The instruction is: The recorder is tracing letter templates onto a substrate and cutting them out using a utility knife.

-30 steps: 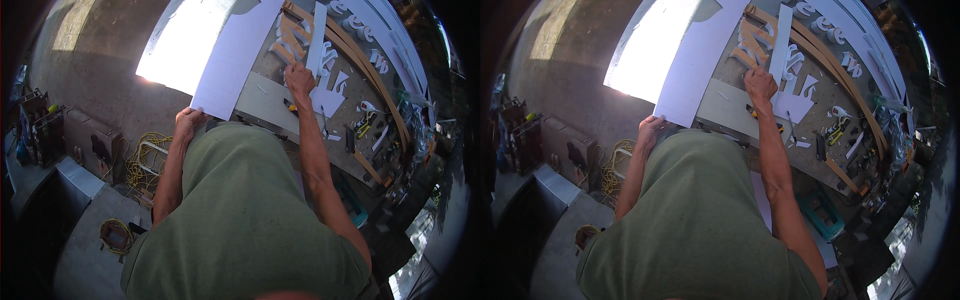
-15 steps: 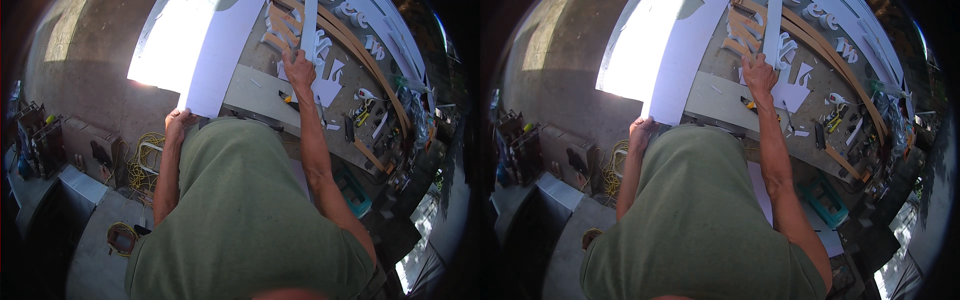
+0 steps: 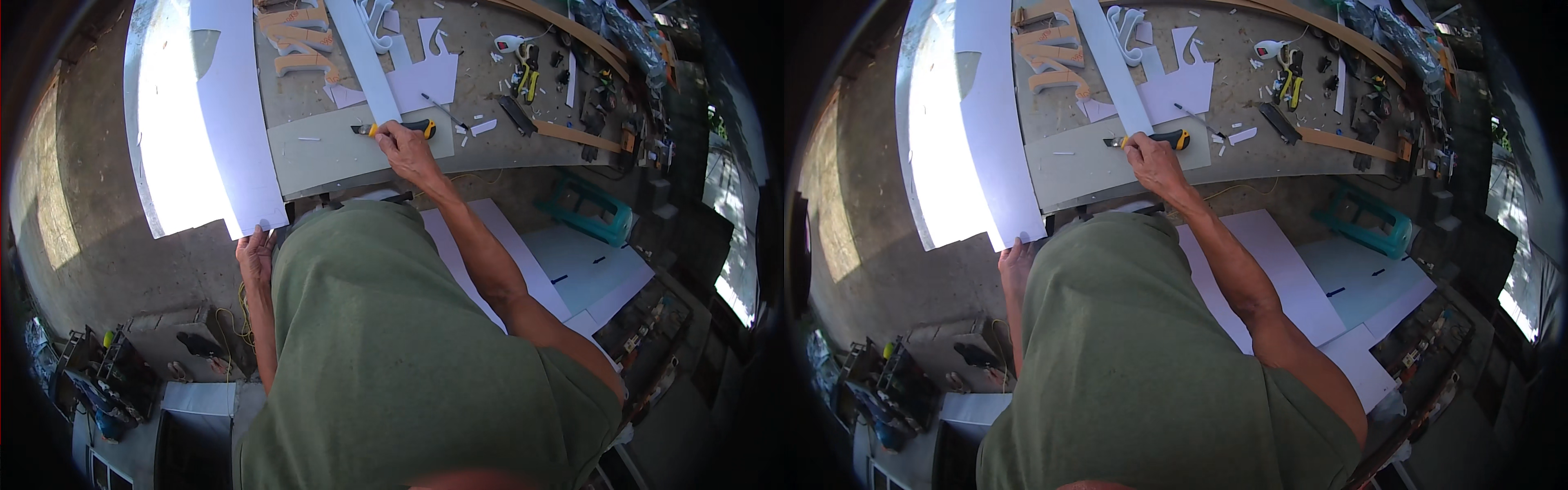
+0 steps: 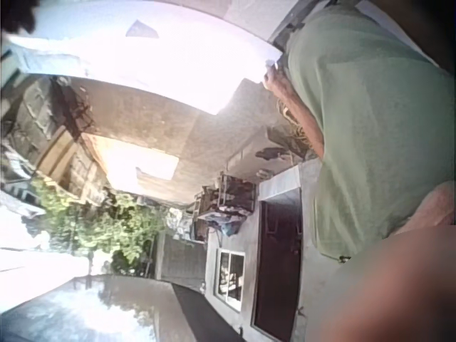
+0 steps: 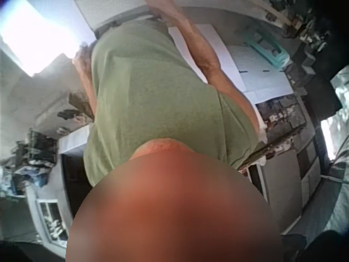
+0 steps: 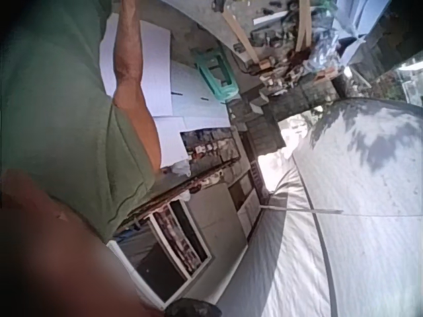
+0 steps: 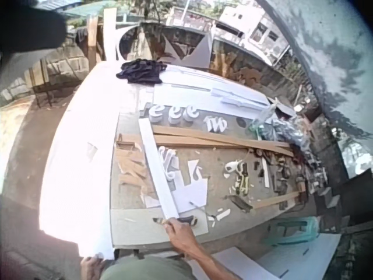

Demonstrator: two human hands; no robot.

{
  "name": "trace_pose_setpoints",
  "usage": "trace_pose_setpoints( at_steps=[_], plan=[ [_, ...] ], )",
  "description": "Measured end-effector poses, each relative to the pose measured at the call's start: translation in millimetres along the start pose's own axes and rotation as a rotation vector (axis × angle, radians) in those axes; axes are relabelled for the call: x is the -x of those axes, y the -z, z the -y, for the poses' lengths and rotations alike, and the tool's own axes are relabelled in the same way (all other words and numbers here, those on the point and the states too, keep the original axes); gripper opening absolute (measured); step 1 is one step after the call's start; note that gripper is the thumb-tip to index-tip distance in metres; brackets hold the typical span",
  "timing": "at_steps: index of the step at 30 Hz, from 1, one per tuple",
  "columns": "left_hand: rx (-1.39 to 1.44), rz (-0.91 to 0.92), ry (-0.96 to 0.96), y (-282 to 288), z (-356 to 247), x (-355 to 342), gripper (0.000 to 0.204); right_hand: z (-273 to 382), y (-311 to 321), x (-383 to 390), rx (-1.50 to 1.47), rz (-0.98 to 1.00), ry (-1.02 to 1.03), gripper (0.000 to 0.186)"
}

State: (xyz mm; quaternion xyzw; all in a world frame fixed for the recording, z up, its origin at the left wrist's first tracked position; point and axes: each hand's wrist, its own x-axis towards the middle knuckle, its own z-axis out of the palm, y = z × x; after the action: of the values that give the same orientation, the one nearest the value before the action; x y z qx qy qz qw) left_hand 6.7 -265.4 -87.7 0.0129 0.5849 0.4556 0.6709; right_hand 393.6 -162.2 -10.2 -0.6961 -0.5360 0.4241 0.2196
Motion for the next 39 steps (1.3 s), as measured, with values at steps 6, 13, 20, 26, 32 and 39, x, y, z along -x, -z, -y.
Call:
trace_pose_setpoints(
  at_steps=[6,13,20,26,32,39],
  plan=[
    [-0.025,-0.042,0.017,-9.3,9.4,-2.0,0.031,-44.1,40.5,18.4,-0.01,-0.137,-0.094,0.02],
    [-0.008,-0.092,-0.029,-19.5,21.0,3.5,0.031,-84.2,68.1,12.6,0.071,-0.231,-0.084,0.021],
    [-0.018,-0.102,-0.102,-22.8,33.8,1.8,0.027,-79.8,59.0,-6.0,0.09,-0.143,-0.029,0.021],
    [-0.05,-0.089,-0.149,-24.3,36.4,1.6,0.026,-42.4,33.4,-25.5,0.114,-0.037,0.057,0.02],
    [0.042,-0.115,-0.122,-33.2,37.5,3.9,0.026,-26.9,6.3,-42.6,0.122,-0.059,0.16,0.02],
    [0.016,-0.03,-0.17,-28.9,32.2,5.6,0.027,-12.5,0.9,-51.5,0.185,-0.009,0.053,0.02]
  ],
)
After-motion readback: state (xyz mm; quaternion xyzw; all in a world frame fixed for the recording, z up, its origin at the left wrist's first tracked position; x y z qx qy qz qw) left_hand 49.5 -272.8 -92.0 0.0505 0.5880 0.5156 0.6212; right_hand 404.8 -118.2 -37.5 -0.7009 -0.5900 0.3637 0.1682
